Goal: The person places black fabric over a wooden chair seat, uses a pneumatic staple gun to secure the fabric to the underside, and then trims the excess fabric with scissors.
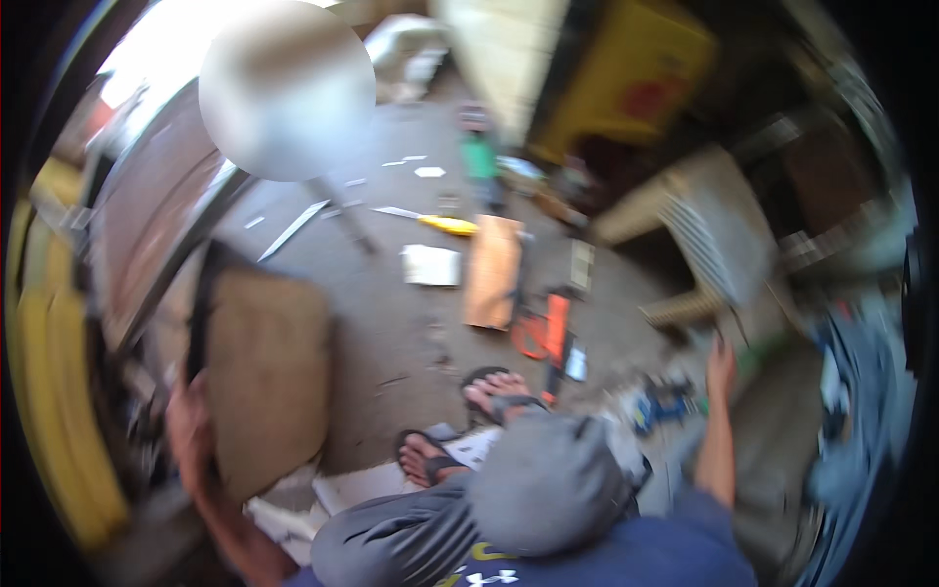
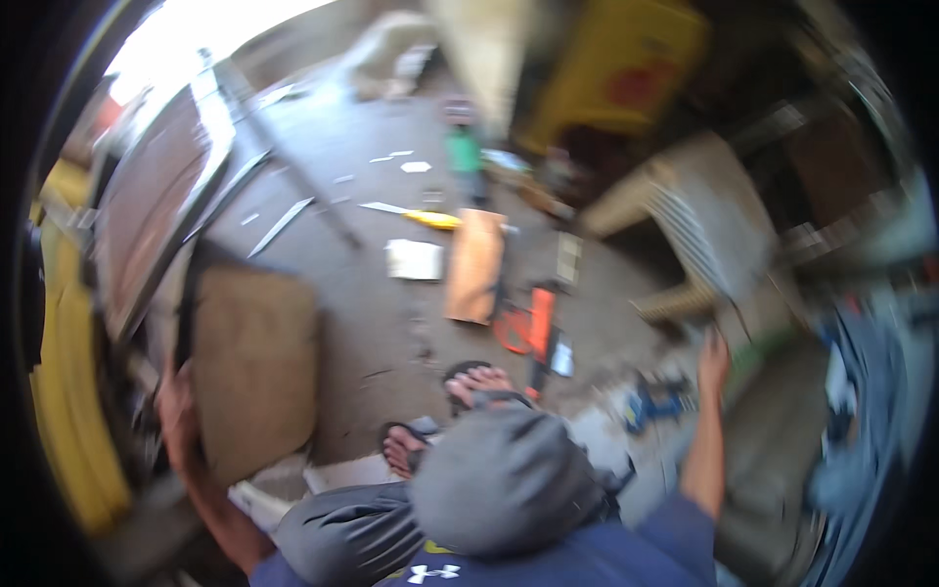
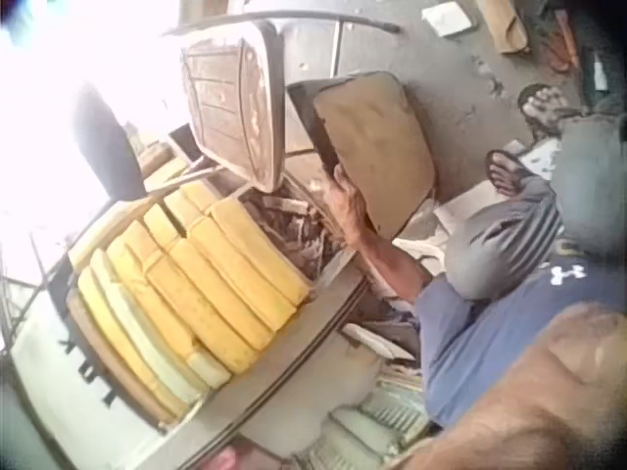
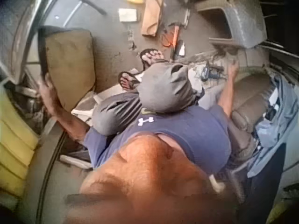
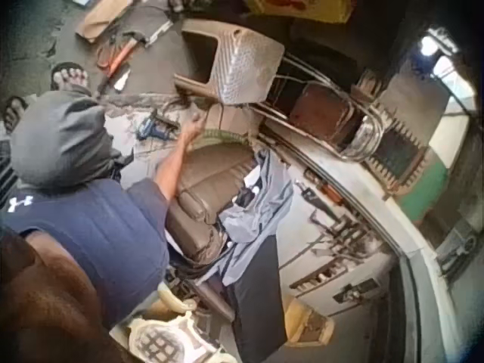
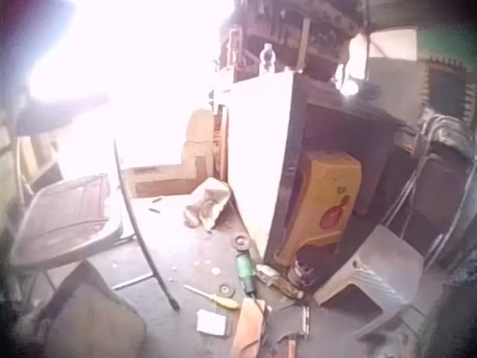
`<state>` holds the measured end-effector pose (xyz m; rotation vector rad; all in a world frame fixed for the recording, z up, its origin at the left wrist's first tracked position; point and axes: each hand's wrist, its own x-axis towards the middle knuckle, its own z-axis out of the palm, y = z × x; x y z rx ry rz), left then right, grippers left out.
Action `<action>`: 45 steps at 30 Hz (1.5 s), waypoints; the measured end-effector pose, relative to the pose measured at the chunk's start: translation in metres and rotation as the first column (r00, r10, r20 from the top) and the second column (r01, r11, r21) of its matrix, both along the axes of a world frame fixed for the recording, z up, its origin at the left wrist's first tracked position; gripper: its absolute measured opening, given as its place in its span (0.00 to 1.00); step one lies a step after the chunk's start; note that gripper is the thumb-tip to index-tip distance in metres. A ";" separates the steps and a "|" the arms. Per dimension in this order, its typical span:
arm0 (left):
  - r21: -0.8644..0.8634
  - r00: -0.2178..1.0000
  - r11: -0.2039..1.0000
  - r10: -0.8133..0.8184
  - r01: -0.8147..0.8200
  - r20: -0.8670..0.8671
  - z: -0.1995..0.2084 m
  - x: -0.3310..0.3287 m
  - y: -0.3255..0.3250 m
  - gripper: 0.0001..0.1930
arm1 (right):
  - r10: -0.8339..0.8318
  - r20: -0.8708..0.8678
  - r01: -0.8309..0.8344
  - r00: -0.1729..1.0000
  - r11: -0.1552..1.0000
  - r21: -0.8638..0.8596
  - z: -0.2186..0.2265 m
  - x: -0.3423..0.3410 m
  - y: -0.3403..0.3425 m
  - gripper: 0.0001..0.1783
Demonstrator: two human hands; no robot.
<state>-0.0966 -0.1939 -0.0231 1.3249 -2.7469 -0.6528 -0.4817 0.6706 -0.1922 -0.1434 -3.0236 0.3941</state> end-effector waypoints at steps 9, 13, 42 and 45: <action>-0.068 0.995 0.997 -0.035 0.028 -0.097 0.030 -0.022 0.011 0.24 | 0.225 0.658 -0.462 0.718 0.862 0.209 -0.081 0.152 0.038 0.46; -0.002 0.992 0.999 0.040 -0.041 -0.121 0.029 -0.002 0.022 0.26 | 0.300 0.646 -0.579 0.702 0.768 0.272 -0.085 0.129 0.054 0.47; 0.257 0.975 0.947 -0.159 0.195 -0.156 0.002 -0.127 0.087 0.22 | 0.870 -0.319 -0.475 0.375 -0.116 -0.873 0.088 0.089 -0.562 0.05; 0.255 0.973 0.946 -0.163 0.202 -0.165 0.000 -0.130 0.087 0.21 | 0.885 -0.320 -0.489 0.337 -0.125 -0.863 0.068 0.090 -0.571 0.06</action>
